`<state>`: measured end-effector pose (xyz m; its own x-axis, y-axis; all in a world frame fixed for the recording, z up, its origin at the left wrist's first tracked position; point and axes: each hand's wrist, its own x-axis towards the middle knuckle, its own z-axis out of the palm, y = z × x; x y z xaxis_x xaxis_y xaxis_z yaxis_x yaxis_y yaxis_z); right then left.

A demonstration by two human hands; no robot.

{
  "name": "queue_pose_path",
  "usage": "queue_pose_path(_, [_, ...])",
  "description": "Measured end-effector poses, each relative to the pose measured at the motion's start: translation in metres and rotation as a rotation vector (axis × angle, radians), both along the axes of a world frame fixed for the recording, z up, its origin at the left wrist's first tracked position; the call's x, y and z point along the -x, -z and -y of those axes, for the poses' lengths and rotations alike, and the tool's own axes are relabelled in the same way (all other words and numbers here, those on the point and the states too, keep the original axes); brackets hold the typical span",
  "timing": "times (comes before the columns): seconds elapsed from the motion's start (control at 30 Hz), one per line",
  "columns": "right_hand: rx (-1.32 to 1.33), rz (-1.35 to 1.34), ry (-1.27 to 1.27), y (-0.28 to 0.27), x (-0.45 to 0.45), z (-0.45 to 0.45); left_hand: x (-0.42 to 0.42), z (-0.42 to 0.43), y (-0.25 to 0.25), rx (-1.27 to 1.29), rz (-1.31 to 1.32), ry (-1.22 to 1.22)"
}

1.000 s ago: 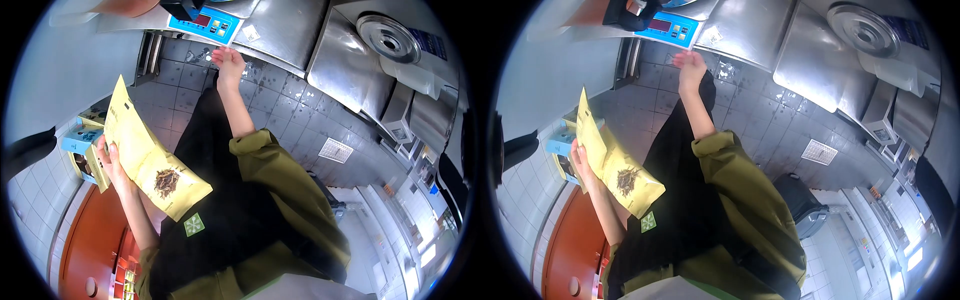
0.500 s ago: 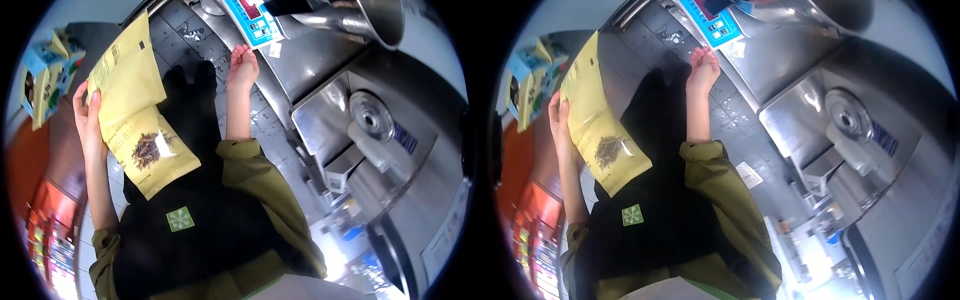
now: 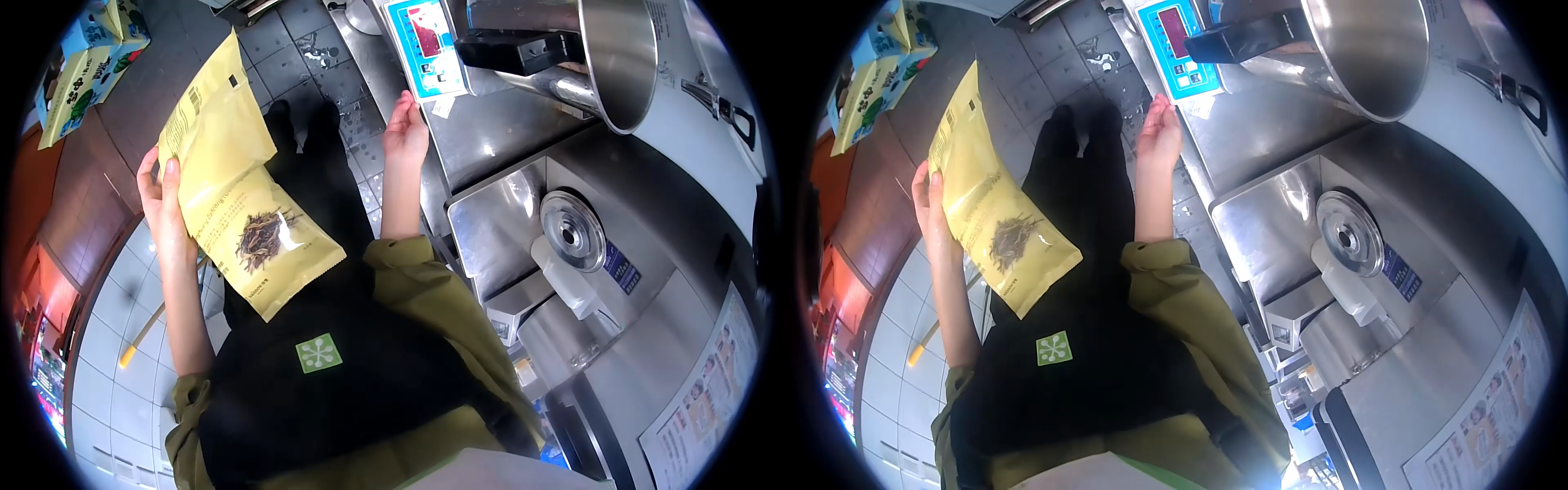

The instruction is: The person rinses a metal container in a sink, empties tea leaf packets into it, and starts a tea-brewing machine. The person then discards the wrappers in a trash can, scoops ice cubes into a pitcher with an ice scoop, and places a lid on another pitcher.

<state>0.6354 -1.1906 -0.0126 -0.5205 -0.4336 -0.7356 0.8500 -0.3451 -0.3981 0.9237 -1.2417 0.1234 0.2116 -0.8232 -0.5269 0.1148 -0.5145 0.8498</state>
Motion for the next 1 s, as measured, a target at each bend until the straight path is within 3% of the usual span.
queue_pose_path(0.2, [-0.058,0.113,0.13,-0.004,0.019,0.001,-0.003,-0.002,0.001,0.038,0.004,-0.006])
queue_pose_path(0.4, [-0.179,-0.105,0.219,0.006,0.08,-0.03,-0.002,0.001,0.005,0.083,-0.053,-0.005])
queue_pose_path(0.6, [-0.353,-0.348,-0.344,-0.028,0.104,-0.043,0.006,0.015,0.006,0.109,-0.152,0.059])
queue_pose_path(0.67, [-0.695,-0.622,-0.251,-0.032,0.112,-0.048,0.008,0.022,0.005,0.147,-0.162,0.076])
queue_pose_path(0.73, [-0.991,-1.037,-0.102,0.04,0.166,-0.078,0.012,0.026,0.002,0.193,-0.139,0.092])
queue_pose_path(0.8, [-1.289,-1.408,-0.159,0.026,0.185,-0.075,0.013,0.027,-0.008,0.205,-0.132,0.105])
queue_pose_path(0.87, [-1.18,-1.487,-0.252,0.01,0.195,-0.067,0.014,0.028,-0.015,0.204,-0.114,0.116])
queue_pose_path(1.0, [-1.358,-1.471,-0.397,0.009,0.209,-0.069,0.009,0.027,-0.011,0.214,-0.121,0.105])
